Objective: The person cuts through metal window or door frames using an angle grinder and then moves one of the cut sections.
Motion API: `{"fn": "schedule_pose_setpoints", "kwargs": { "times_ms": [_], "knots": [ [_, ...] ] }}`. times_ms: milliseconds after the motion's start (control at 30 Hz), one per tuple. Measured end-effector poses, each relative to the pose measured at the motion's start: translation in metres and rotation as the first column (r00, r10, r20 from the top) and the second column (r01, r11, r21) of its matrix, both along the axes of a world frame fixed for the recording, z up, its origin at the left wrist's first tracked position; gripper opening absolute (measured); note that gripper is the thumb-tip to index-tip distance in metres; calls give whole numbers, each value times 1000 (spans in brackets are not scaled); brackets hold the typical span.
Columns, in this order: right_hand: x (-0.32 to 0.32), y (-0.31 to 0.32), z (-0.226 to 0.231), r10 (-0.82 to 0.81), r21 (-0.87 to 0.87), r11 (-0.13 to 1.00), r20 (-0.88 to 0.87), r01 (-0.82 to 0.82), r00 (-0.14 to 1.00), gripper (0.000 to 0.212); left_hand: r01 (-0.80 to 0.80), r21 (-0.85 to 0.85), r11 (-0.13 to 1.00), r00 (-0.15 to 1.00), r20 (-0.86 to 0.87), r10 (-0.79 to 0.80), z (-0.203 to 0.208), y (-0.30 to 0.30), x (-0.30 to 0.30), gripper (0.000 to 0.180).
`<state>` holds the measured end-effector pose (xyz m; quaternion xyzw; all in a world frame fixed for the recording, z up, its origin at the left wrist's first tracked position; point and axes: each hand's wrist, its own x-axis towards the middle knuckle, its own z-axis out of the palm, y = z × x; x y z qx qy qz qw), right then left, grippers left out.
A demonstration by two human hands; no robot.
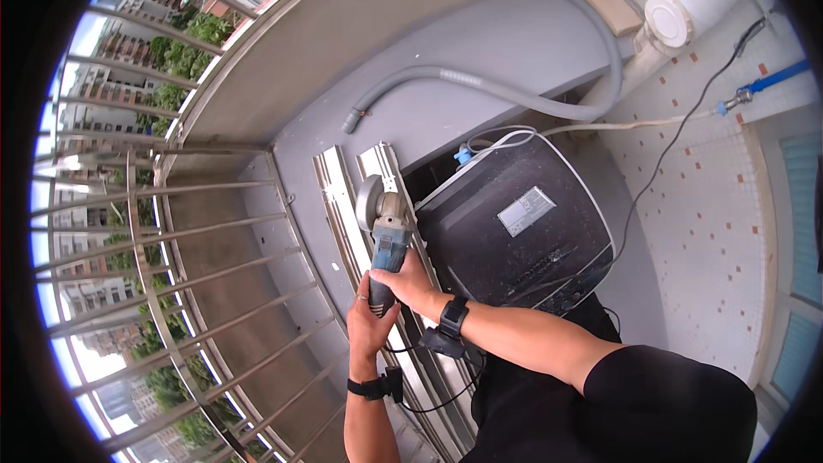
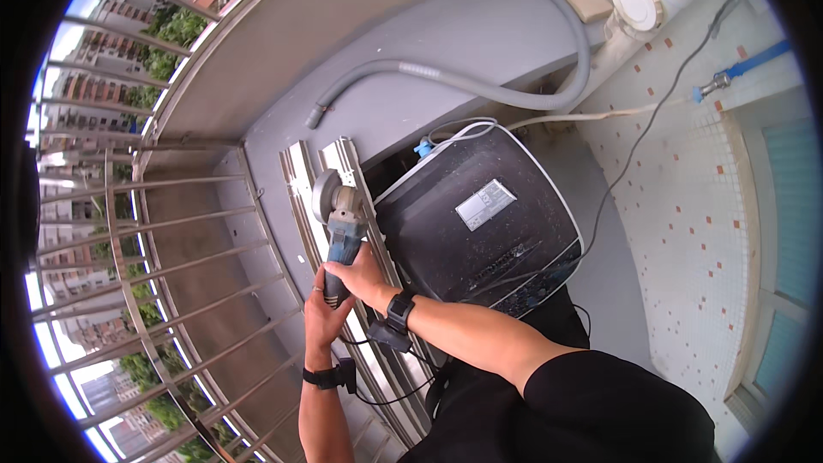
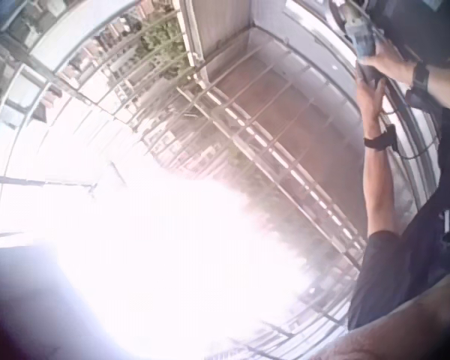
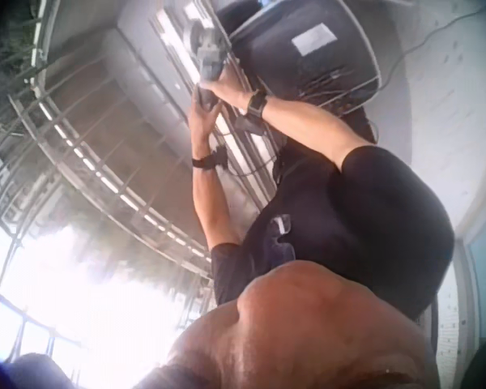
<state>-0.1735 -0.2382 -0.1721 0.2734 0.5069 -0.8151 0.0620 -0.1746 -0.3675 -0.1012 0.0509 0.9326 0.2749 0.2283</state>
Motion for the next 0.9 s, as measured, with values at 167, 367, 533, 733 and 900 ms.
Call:
{"fn": "schedule_pose_setpoints", "kwargs": {
  "times_ms": [167, 367, 533, 733, 900],
  "knots": [
    [-6, -4, -4, -14, 15, 1000, 35, 13, 999, 76, 31, -32, 999, 999, 11, -31, -1, 4, -11, 90],
    [-12, -5, -4, -63, 73, 996, 55, 59, 997, 75, 25, -27, 999, 999, 43, -24, -3, 8, -20, 87],
    [-10, -9, 2, -71, -6, 997, 69, 71, 995, 65, 47, -242, 969, 997, -51, -61, 1, 22, -18, 87],
    [-14, -6, 6, -153, -70, 985, 49, 156, 987, 61, 2, -149, 989, 998, -69, -13, -3, 28, -21, 86],
    [-17, -5, 5, -140, -33, 989, 80, 143, 987, 63, -16, -127, 992, 998, -61, 8, -11, 26, -21, 83]
  ]
}}
